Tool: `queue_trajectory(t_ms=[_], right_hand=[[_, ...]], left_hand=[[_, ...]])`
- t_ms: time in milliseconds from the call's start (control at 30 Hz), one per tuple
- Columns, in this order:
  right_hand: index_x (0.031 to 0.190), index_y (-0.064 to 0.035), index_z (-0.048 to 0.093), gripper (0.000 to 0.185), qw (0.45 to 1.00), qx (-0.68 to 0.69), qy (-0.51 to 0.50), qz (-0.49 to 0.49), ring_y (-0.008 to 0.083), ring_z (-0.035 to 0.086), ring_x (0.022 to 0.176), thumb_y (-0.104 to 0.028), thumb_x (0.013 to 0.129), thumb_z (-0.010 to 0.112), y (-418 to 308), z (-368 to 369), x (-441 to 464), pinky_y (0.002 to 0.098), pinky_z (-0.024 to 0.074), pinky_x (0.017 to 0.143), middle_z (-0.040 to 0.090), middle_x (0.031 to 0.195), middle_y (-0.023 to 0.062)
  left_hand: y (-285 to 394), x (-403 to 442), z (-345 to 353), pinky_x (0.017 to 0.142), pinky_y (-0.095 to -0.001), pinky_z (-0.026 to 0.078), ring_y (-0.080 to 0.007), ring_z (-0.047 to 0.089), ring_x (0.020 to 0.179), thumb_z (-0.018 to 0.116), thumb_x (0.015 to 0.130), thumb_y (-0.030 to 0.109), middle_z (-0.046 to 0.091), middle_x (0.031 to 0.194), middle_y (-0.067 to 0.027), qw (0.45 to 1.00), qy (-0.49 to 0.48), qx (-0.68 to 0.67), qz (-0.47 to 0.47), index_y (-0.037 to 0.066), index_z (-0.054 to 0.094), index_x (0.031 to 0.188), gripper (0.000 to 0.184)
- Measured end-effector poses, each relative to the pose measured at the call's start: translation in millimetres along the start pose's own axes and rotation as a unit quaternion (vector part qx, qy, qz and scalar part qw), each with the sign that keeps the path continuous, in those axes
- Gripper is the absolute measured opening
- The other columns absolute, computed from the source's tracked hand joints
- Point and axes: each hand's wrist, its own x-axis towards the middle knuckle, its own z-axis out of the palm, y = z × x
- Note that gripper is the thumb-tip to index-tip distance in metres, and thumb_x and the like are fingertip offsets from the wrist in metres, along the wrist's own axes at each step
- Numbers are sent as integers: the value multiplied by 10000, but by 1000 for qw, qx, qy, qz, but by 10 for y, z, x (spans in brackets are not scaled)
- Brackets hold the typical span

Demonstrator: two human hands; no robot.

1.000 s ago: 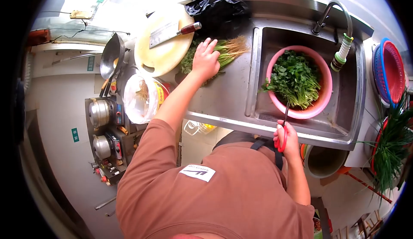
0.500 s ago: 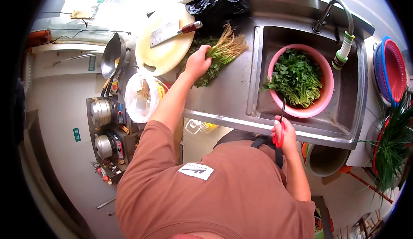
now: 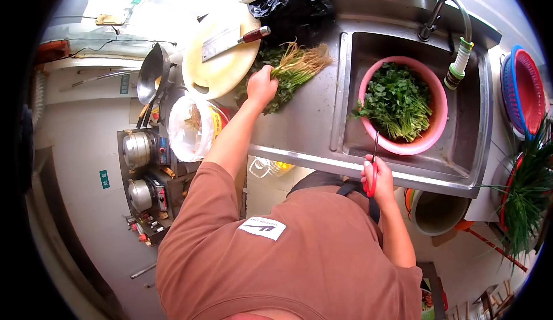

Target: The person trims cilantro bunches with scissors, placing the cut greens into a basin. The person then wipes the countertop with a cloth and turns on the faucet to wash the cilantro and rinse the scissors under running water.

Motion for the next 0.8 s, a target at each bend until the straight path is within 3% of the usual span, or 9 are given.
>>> queue_trajectory(t_ms=[133,233,300,333,400,533,600,700,800], right_hand=[[1226,-8,551,344,1000,-15,-13,6,72,558,587,-219,958,594,2,45,45,220,438,458,597,762,29],[1229,-11,552,346,999,-19,-31,11,69,553,591,-221,957,594,-85,104,70,219,445,479,596,764,25],[1232,-12,552,350,999,-23,-45,10,67,549,595,-223,957,594,-153,181,127,215,450,495,594,763,22],[1244,-9,546,359,997,-55,-53,-15,66,547,604,-204,948,604,-193,229,178,218,456,512,591,764,18],[1255,-6,541,370,993,-87,-69,-43,66,544,613,-185,940,613,-333,360,300,220,462,528,589,765,13],[1310,0,498,503,950,-87,-156,-256,111,599,755,-75,851,692,-1041,957,430,266,500,666,614,923,48],[1310,-7,496,563,835,-172,-103,-513,222,633,856,-72,803,734,-1425,1393,498,329,512,763,624,987,106],[1279,-15,517,576,733,-184,-113,-645,320,625,921,-87,764,765,-1878,2043,486,388,510,813,627,1001,150],[1244,-24,536,574,740,-168,-201,-620,357,617,922,-111,737,790,-1942,2624,470,411,507,824,627,1017,166]], left_hand=[[90,-36,-186,786,-451,501,-400,633,884,632,843,165,675,938,-185,994,59,-91,-4,81,603,1058,232],[187,-141,-462,761,-382,506,-278,661,833,650,877,139,688,893,-121,980,60,-182,-50,33,589,1100,255],[155,-218,-616,752,-298,503,-134,634,831,663,894,74,668,895,-54,928,52,-359,-85,-15,578,1100,240],[201,-274,-761,752,-298,503,-134,634,831,663,894,74,668,895,-54,929,58,-356,-88,-15,578,1100,240],[321,-396,-1091,767,-279,504,-139,637,837,645,909,51,661,936,-71,840,29,-522,-144,-5,573,1107,218],[458,-686,-1630,772,-291,519,-164,640,829,642,903,31,650,955,-88,792,20,-586,-168,-5,562,1116,230],[425,-851,-1811,779,-307,522,-176,640,821,640,904,34,645,991,-115,772,8,-606,-191,-25,545,1132,255],[371,-1090,-2037,759,-299,533,-170,645,810,648,902,35,649,972,-104,768,31,-604,-209,-18,554,1122,246],[236,-1329,-2178,732,-290,542,-162,651,795,658,897,33,654,944,-86,754,48,-615,-225,-10,564,1107,234]])
